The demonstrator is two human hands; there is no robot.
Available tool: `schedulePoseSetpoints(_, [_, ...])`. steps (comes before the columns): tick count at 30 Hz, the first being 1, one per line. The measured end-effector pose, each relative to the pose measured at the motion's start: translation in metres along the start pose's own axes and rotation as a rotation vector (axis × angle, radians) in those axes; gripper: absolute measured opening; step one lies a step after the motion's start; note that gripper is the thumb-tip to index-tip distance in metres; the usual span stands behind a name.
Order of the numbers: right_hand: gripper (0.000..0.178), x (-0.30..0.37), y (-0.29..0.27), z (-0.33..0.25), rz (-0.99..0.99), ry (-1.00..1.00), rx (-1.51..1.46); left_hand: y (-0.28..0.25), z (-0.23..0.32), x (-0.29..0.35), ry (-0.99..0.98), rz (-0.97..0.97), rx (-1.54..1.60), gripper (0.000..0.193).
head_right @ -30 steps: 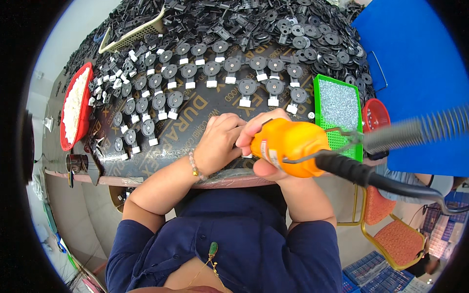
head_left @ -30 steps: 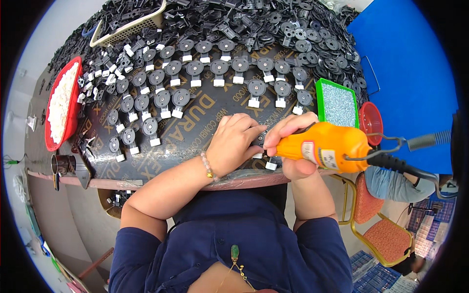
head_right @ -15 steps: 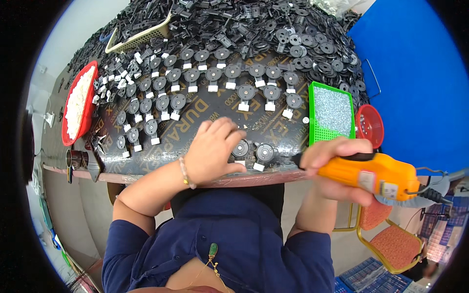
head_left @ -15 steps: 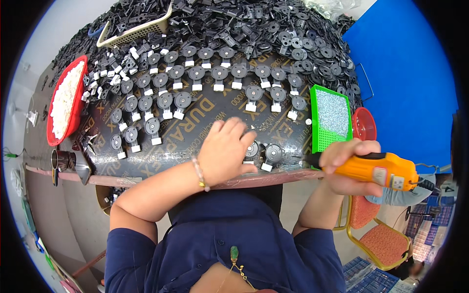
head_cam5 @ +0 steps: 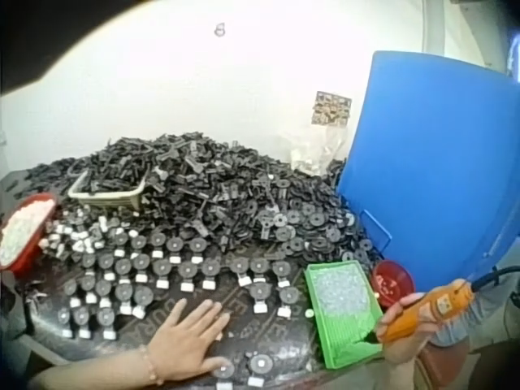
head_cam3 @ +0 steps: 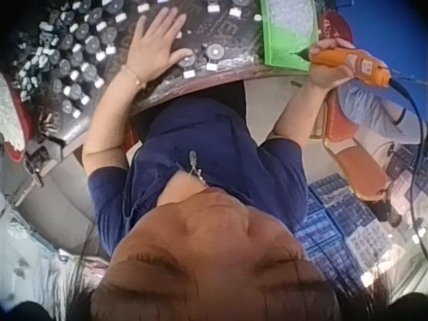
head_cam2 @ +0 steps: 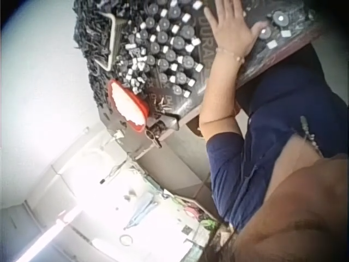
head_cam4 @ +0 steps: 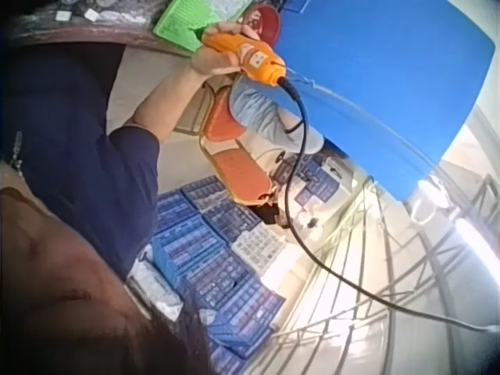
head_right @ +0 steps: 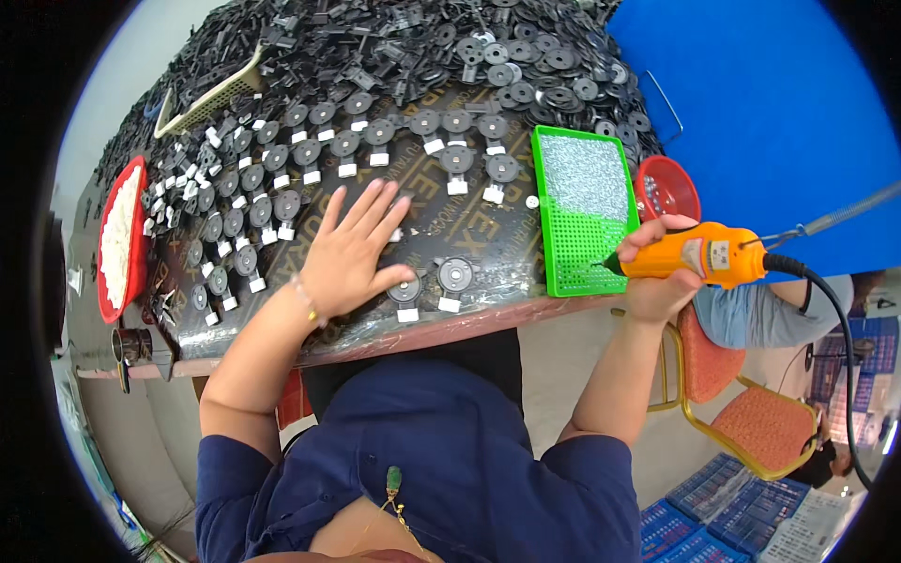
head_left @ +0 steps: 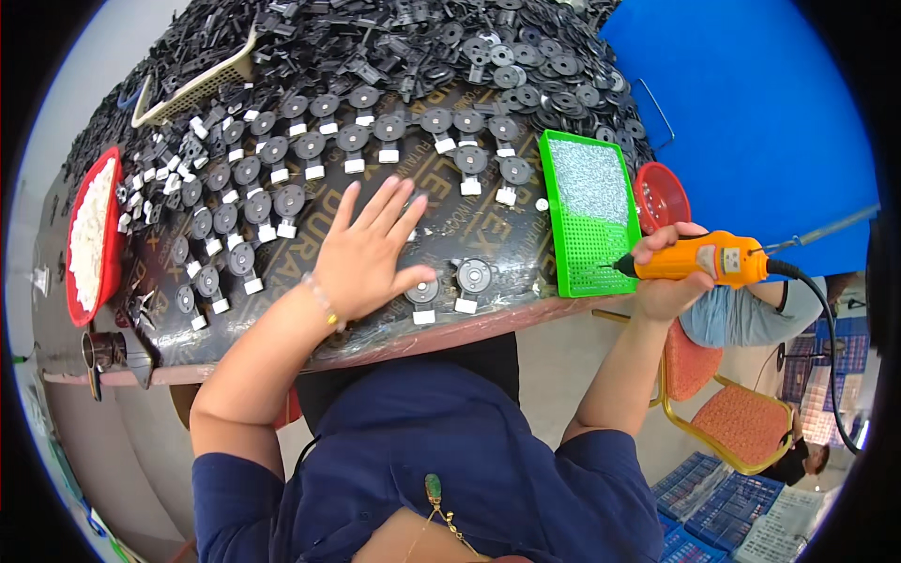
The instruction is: Soldering or assembling small electronic components on a factory workbench.
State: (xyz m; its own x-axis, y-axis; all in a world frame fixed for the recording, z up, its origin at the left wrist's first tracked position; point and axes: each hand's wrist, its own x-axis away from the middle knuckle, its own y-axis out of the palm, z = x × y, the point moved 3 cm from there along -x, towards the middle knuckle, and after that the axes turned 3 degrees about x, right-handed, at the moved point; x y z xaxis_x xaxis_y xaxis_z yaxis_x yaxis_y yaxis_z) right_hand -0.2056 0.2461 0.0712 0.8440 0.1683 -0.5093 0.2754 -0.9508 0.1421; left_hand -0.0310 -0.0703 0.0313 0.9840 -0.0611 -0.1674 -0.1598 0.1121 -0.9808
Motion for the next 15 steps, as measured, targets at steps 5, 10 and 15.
schedulePoseSetpoints(5, [0.085, 0.003, 0.002, 0.01, -0.024, 0.024, 0.015, -0.008, 0.019, 0.025, -0.037, -0.046, 0.02, 0.086])
schedulePoseSetpoints(10, [0.086, 0.004, -0.002, 0.014, -0.02, 0.026, -0.029, -0.016, 0.024, 0.021, -0.056, -0.023, 0.07, 0.077])
schedulePoseSetpoints(15, [0.086, 0.008, 0.001, 0.013, -0.017, 0.018, -0.016, -0.027, 0.007, 0.005, -0.1, 0.116, 0.286, 0.062])
